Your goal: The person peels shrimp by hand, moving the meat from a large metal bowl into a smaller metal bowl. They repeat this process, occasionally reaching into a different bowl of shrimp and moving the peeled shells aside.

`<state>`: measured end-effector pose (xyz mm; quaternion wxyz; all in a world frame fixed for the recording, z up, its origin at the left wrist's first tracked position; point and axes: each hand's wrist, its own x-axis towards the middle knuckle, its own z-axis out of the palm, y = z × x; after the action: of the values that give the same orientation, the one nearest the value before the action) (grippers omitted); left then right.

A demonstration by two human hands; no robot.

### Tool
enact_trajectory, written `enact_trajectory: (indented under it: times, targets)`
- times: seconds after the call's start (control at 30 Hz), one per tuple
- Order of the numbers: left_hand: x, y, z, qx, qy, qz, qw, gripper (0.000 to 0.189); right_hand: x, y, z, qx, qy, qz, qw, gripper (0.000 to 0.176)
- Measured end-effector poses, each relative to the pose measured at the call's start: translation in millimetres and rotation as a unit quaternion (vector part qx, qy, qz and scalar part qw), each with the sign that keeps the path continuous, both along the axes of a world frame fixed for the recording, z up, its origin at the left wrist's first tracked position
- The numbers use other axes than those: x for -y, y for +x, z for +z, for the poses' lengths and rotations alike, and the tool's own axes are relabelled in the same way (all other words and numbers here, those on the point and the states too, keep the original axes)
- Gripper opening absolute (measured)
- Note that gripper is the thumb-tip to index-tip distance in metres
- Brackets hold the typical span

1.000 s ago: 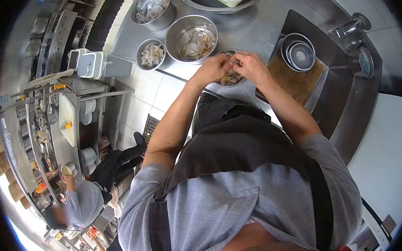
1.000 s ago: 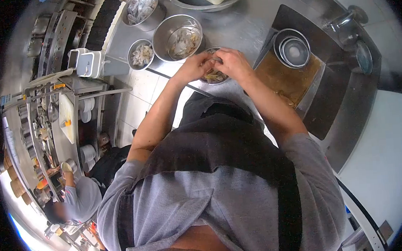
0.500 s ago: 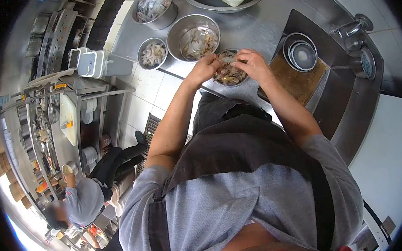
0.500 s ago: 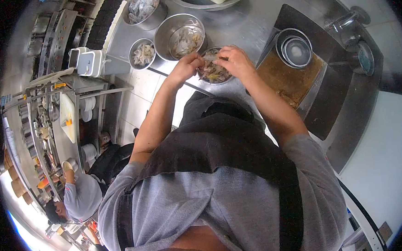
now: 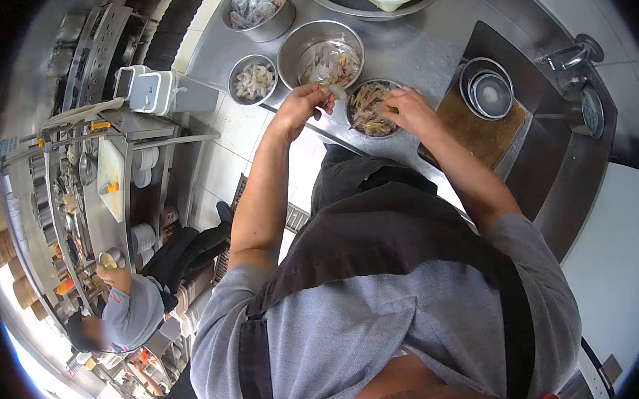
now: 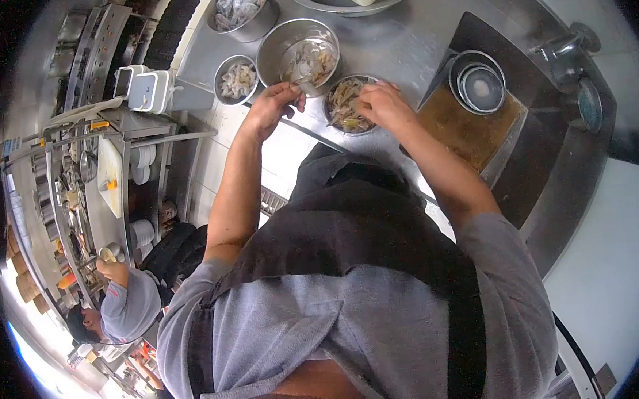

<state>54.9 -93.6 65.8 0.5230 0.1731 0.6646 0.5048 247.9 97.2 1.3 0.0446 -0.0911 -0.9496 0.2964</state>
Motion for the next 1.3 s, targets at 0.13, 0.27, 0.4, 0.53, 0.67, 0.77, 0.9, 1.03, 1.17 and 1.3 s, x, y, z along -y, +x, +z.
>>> enact_trajectory:
  times: [0.13,0.27,0.4,0.53,0.67,0.77,0.9,1.03,1.17,1.3]
  targets:
    - [23,-24,11,-0.119,0.023,0.096,0.988,0.019,8,0,-1,-0.061,-0.001,-0.011,0.998,0.025]
    - [59,-99,-23,-0.307,-0.071,0.202,0.928,0.029,3,11,0,-0.08,-0.079,-0.037,0.993,0.027]
    - [71,-143,-56,-0.477,-0.234,0.073,0.844,0.031,2,23,2,-0.055,-0.054,-0.067,0.995,0.027]
    - [34,-139,-37,-0.593,-0.306,0.004,0.745,0.028,2,28,7,-0.026,-0.056,-0.088,0.994,0.026]
    - [-43,-106,-36,-0.584,-0.126,-0.028,0.802,0.025,4,26,6,-0.028,-0.062,-0.104,0.992,0.025]
    - [-92,-101,-82,-0.56,-0.26,-0.192,0.763,0.025,5,18,15,-0.024,-0.084,-0.089,0.992,0.027]
    - [-118,-96,-121,-0.516,-0.308,-0.148,0.786,0.026,10,4,41,-0.03,-0.084,-0.095,0.991,0.027]
    - [-122,-88,-127,-0.48,-0.3,-0.061,0.822,0.021,3,2,40,-0.012,-0.099,-0.091,0.991,0.024]
    - [-120,-85,-135,-0.487,-0.286,-0.062,0.823,0.024,-13,-5,23,-0.043,-0.091,-0.036,0.994,0.025]
    - [-108,-82,-99,-0.483,-0.253,-0.059,0.836,0.024,-21,-25,21,-0.055,-0.157,-0.067,0.984,0.025]
